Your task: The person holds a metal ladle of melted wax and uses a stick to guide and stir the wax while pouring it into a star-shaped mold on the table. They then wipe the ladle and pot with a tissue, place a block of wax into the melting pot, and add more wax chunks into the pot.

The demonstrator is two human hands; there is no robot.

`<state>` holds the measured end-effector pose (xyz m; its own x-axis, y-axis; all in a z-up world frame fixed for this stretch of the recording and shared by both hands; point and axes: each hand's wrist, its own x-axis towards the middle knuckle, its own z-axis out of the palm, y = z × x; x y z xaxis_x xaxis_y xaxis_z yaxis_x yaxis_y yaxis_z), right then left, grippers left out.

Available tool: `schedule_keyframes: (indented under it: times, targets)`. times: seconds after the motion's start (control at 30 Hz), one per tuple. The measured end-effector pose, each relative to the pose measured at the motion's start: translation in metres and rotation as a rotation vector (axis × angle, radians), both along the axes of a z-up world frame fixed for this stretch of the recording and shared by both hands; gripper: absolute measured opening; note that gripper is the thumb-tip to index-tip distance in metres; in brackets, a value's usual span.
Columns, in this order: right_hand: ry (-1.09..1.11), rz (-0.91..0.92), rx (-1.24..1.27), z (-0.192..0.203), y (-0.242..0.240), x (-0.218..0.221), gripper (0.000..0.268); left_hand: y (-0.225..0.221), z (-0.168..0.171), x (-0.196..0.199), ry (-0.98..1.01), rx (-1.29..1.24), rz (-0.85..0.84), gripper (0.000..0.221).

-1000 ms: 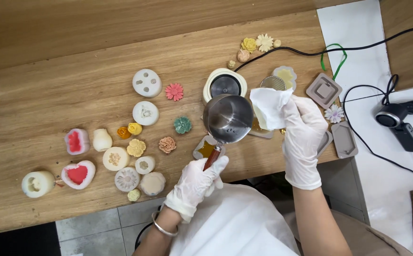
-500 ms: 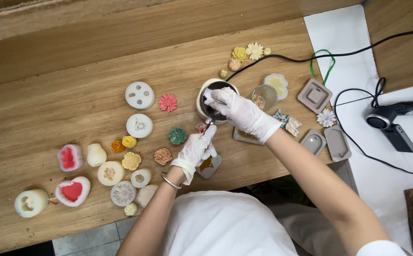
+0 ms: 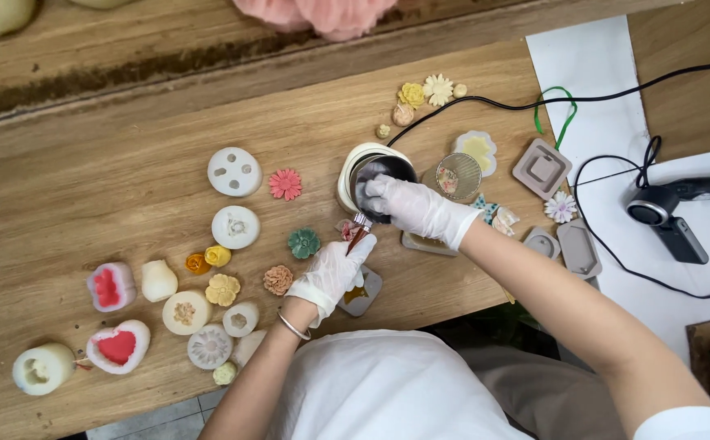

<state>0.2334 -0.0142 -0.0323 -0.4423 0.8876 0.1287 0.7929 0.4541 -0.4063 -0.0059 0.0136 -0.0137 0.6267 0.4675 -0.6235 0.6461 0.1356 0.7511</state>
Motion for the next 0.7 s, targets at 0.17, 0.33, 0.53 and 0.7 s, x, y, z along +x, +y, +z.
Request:
schedule_keyframes:
  times: [0.17,0.33,0.53,0.7]
  targets:
    - [-0.085,0.074,-0.018,0.000,0.002,0.013,0.030,-0.001,0.010,0.001,-0.051,0.048,-0.006,0.061]
    - [-0.182,0.077,0.256,0.023,0.007,0.001,0.033,-0.001,0.009,0.000,-0.022,0.020,-0.004,0.062]
    - [-0.221,-0.230,0.147,-0.011,-0.004,-0.005,0.025,-0.005,0.013,0.003,0.017,0.094,0.022,0.064]
    - [-0.201,-0.397,0.073,-0.011,-0.031,-0.028,0.013,-0.012,0.033,0.009,0.117,0.201,-0.015,0.062]
